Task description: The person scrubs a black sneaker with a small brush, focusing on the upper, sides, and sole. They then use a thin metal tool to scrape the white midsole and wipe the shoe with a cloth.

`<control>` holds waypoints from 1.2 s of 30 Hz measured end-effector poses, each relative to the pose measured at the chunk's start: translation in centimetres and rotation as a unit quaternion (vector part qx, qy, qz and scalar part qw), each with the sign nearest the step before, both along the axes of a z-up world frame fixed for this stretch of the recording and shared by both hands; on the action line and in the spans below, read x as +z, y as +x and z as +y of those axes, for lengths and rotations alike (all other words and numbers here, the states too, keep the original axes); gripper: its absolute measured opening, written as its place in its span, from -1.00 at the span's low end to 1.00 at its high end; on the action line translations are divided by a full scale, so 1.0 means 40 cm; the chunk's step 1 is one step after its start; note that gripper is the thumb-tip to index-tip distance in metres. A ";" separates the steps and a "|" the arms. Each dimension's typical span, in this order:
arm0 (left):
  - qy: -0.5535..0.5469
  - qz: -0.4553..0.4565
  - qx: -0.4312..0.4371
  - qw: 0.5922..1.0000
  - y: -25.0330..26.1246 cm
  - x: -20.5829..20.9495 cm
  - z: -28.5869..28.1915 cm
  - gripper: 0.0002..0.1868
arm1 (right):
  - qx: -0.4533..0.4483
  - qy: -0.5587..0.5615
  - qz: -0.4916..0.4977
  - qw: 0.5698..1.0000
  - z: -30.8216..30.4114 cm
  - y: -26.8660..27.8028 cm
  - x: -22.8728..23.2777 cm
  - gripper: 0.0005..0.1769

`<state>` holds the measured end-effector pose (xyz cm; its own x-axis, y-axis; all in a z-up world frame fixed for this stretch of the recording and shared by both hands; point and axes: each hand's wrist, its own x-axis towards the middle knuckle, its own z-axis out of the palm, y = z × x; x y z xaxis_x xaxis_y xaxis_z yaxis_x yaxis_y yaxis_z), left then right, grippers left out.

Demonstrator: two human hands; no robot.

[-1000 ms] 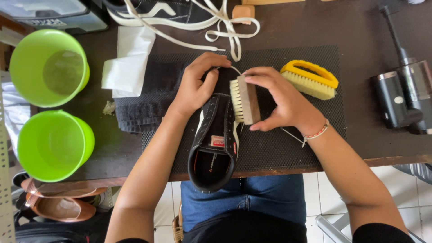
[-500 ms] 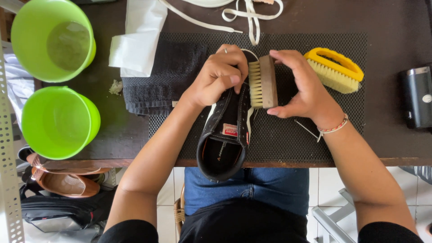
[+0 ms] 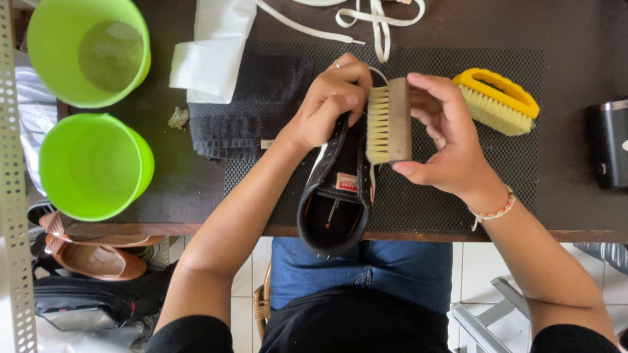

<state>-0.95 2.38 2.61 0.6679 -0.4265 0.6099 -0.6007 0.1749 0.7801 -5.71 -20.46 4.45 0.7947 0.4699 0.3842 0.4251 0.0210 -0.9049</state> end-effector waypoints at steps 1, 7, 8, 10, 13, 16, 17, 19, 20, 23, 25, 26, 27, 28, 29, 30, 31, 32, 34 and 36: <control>0.024 -0.005 0.015 1.000 -0.004 0.009 0.001 -0.50 | -0.002 -0.051 0.005 0.999 0.009 -0.009 0.022 -0.01; 0.109 0.070 0.143 0.981 -0.067 0.118 0.046 -0.88 | -0.063 -0.239 -0.071 0.966 0.013 -0.049 0.054 0.06; 0.171 0.086 0.179 0.965 -0.101 0.135 0.062 -0.83 | -0.061 -0.252 -0.059 0.964 0.009 -0.060 0.051 0.03; 0.236 0.154 0.167 0.945 -0.208 0.143 0.090 -0.42 | -0.058 -0.252 -0.040 0.965 -0.006 -0.088 0.058 0.01; 0.315 0.230 0.155 0.908 -0.272 0.160 0.086 0.00 | -0.085 -0.217 -0.036 0.972 -0.008 -0.079 0.068 -0.01; 0.270 0.251 0.192 0.909 -0.315 0.105 0.065 -0.22 | -0.071 -0.209 -0.039 0.975 0.024 -0.102 0.099 -0.03; 0.223 0.198 0.222 0.928 -0.300 0.085 0.060 -0.41 | -0.066 -0.212 -0.075 0.972 0.042 -0.090 0.120 -0.03; 0.200 0.209 0.237 0.927 -0.314 0.078 0.052 -0.42 | -0.055 -0.232 -0.085 0.967 0.067 -0.109 0.128 -0.11; 0.181 0.221 0.250 0.925 -0.316 0.076 0.050 -0.41 | -0.046 -0.249 -0.092 0.963 0.081 -0.114 0.131 -0.19; 0.154 0.272 0.262 0.913 -0.322 0.080 0.056 -0.34 | -0.038 -0.235 -0.066 0.969 0.102 -0.128 0.125 -0.15; 0.128 0.286 0.263 0.912 -0.324 0.075 0.056 -0.35 | -0.027 -0.242 -0.075 0.967 0.118 -0.143 0.135 -0.15; 0.104 0.299 0.262 0.912 -0.324 0.074 0.057 -0.37 | -0.018 -0.249 -0.084 0.965 0.125 -0.150 0.140 -0.15; 0.103 0.299 0.263 0.912 -0.323 0.071 0.059 -0.37 | -0.017 -0.249 -0.085 0.965 0.133 -0.148 0.133 -0.15; 0.091 0.311 0.258 0.910 -0.321 0.067 0.061 -0.36 | -0.033 -0.254 -0.108 0.961 0.140 -0.146 0.126 -0.16; 0.080 0.322 0.253 0.909 -0.320 0.065 0.063 -0.35 | -0.050 -0.258 -0.131 0.956 0.147 -0.145 0.119 -0.17; 0.080 0.321 0.254 0.909 -0.323 0.069 0.064 -0.35 | -0.049 -0.258 -0.132 0.956 0.149 -0.135 0.117 -0.17; 0.079 0.335 0.247 0.906 -0.323 0.073 0.064 -0.35 | -0.067 -0.262 -0.142 0.952 0.150 -0.124 0.116 -0.19; 0.077 0.349 0.240 0.903 -0.324 0.078 0.065 -0.34 | -0.085 -0.266 -0.153 0.948 0.152 -0.112 0.115 -0.22; 0.057 0.348 0.233 0.906 -0.319 0.066 0.071 -0.34 | -0.096 -0.274 -0.150 0.945 0.166 -0.114 0.115 -0.19; 0.037 0.349 0.223 0.909 -0.321 0.070 0.073 -0.35 | -0.108 -0.283 -0.145 0.942 0.176 -0.126 0.120 -0.17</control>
<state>-13.80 5.31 5.42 0.9980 -0.0403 -0.0492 0.0478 -0.0333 0.9983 -10.76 -13.40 9.25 0.7959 0.5038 0.3357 0.5946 -0.5459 -0.5904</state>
